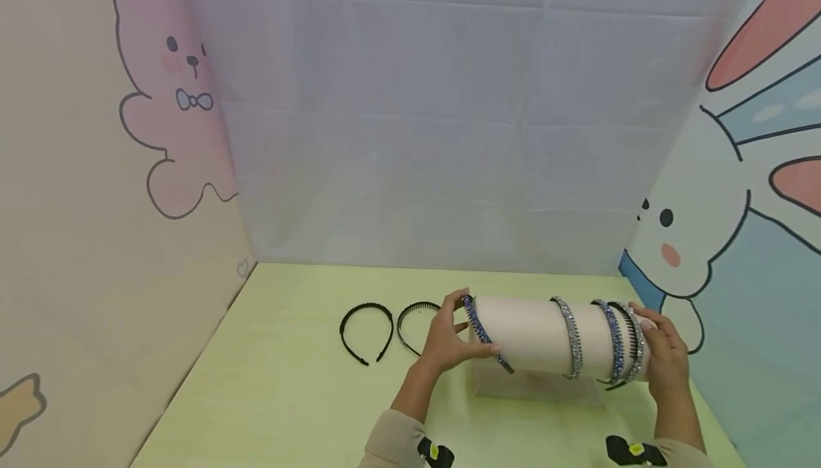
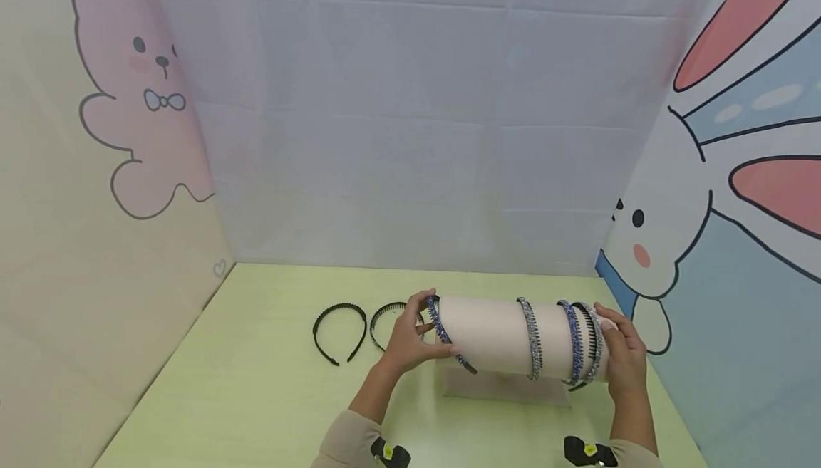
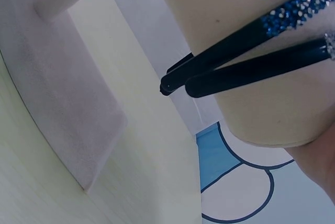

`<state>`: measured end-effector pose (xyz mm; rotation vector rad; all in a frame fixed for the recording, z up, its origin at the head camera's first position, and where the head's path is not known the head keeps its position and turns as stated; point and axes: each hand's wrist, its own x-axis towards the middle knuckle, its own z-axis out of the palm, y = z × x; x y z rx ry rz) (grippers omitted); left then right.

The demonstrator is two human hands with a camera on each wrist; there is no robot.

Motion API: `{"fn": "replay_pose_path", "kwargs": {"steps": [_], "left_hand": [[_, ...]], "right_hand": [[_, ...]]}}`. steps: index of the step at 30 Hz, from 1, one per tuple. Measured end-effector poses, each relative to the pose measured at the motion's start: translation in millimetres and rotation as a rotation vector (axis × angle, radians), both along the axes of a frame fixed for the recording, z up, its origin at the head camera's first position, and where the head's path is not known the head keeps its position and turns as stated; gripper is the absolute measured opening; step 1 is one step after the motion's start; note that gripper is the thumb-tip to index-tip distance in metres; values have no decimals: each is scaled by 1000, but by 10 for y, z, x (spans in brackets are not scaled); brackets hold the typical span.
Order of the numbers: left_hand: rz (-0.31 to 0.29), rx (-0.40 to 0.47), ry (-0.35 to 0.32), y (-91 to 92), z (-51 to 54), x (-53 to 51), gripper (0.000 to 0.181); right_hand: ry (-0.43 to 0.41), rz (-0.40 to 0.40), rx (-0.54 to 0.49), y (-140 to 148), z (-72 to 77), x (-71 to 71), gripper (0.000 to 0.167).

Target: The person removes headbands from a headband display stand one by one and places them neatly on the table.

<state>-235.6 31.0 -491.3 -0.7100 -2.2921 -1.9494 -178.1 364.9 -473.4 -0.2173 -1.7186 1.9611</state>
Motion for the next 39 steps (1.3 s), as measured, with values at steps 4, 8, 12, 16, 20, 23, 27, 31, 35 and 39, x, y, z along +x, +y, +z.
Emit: {"fn": "replay_pose_path", "kwargs": {"steps": [4, 8, 12, 16, 20, 23, 27, 31, 35, 39], "left_hand": [[55, -35, 33, -24, -54, 31, 99], [116, -36, 56, -53, -119, 59, 101], [127, -15, 82, -90, -197, 76, 101], [131, -6, 79, -121, -260, 110, 100], [132, -3, 78, -138, -297, 145, 100], [132, -3, 101, -159, -334, 171, 100], [145, 0, 130, -200, -370, 189, 100], [166, 16, 92, -254, -383, 213, 101], [195, 28, 39, -305, -385, 254, 100], [216, 34, 31, -371, -259, 357, 97]], "right_hand": [[-8, -7, 4, 3, 5, 2, 25], [-10, -15, 8, 13, 13, -1, 26], [-32, -9, -11, 23, 8, 14, 26], [-43, -5, -12, 15, -1, 28, 27], [-28, 1, -9, 10, -8, 24, 27], [-18, -5, -9, 12, -17, 25, 26], [-6, -8, -1, 10, -18, 22, 26], [4, -2, -4, 5, -10, 14, 26], [10, 3, -6, 1, -9, 11, 26], [5, 4, -2, -2, -6, 8, 26]]}}
